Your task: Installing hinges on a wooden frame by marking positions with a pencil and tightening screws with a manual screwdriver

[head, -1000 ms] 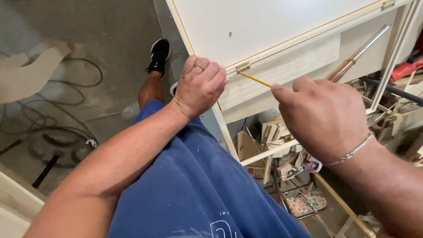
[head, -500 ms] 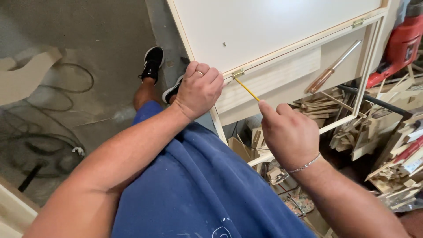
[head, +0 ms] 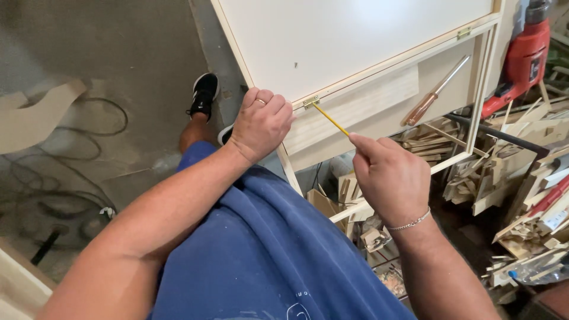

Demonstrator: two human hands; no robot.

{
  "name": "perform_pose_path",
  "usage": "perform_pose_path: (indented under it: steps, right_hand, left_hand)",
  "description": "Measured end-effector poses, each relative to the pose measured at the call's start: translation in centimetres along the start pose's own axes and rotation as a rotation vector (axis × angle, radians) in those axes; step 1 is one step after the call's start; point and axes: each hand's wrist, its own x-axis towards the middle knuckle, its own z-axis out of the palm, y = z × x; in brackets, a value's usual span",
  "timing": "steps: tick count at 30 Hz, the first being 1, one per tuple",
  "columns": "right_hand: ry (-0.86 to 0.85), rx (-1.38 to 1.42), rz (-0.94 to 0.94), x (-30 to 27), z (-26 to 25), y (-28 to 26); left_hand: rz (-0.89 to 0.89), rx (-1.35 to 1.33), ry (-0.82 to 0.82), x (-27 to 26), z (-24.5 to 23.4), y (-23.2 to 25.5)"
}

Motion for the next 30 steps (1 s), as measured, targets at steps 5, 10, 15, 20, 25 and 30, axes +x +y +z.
perform_pose_path:
  steps: [5, 10, 15, 20, 25, 30]
  right_hand:
    - [-0.058, -0.034, -0.008, 0.2, 0.1, -0.3]
    - [-0.087, -0.067, -0.057, 1.0, -0.2, -0.8]
    - [-0.081, -0.197, -0.174, 2.6, -1.6, -1.5]
    - [-0.081, -0.304, -0.321, 4.3, -1.7, -1.8]
    - [-0.101, -0.242, -0.286, 3.6, -0.9, -1.6]
    - [-0.024, -0.241, -0.228, 1.0, 0.6, -2.1]
  left_hand:
    - [-0.012, -0.01, -0.007, 0.0, 0.1, 0.0]
    - [-0.004, 0.01, 0.034, 0.0, 0.0, 0.0]
    - [-0.005, 0.011, 0.065, -0.2, 0.6, -0.2]
    - [-0.005, -0.019, 0.071, -0.6, 0.8, 0.0]
    - [-0.009, -0.018, 0.072, -0.8, 1.0, -0.1]
    - [-0.017, -0.014, 0.07, -0.8, 1.0, -0.1]
